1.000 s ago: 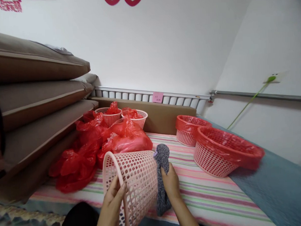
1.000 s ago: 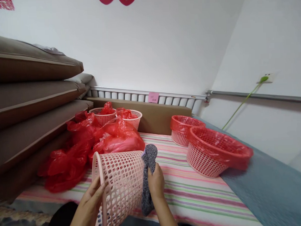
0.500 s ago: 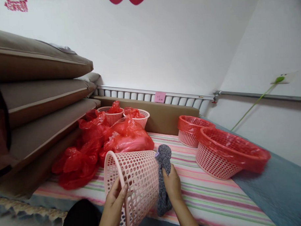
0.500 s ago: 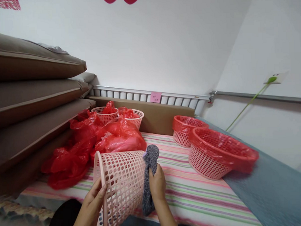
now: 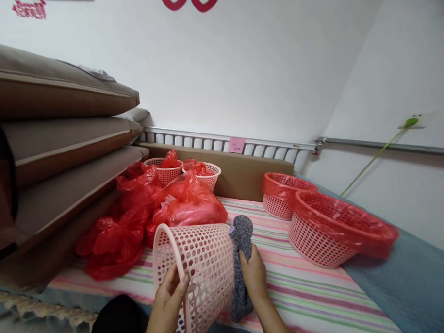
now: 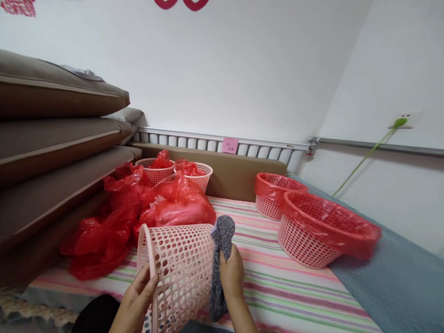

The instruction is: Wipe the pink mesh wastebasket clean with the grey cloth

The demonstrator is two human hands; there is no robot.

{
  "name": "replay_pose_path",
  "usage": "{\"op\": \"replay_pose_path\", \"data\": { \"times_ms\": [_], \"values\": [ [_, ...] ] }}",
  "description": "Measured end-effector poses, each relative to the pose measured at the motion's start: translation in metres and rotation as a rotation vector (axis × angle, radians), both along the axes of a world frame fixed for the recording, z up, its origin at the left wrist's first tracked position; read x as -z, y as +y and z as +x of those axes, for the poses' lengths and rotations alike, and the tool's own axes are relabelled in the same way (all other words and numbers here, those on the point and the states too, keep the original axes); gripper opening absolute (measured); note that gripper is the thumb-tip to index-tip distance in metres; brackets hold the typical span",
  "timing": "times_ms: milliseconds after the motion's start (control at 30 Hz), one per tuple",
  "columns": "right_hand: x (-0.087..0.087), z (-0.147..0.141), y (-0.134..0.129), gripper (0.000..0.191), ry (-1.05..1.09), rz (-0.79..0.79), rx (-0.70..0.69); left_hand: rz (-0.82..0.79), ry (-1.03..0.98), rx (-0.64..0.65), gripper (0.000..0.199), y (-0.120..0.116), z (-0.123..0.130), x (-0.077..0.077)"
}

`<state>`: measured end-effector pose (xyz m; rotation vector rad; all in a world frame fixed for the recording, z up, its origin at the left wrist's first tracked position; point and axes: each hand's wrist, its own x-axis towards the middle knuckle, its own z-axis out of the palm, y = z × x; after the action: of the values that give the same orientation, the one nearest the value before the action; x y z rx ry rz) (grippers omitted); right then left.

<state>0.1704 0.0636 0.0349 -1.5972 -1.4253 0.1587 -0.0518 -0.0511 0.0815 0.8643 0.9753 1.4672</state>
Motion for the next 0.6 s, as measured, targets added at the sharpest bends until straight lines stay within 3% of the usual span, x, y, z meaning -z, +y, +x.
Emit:
{"op": "replay_pose_path", "data": {
  "times_ms": [233,600],
  "values": [
    [0.0001,0.0006,-0.0009,0.028,0.001,-0.020,-0.011,0.016,0.017,0.001,0.046,-0.0012,0.0016,-0.0007],
    [-0.0009,0.0007,-0.0002,0.027,0.003,-0.014,0.001,0.057,0.041,0.094,0.054,-0.0064,0.0037,0.0021]
  ]
}}
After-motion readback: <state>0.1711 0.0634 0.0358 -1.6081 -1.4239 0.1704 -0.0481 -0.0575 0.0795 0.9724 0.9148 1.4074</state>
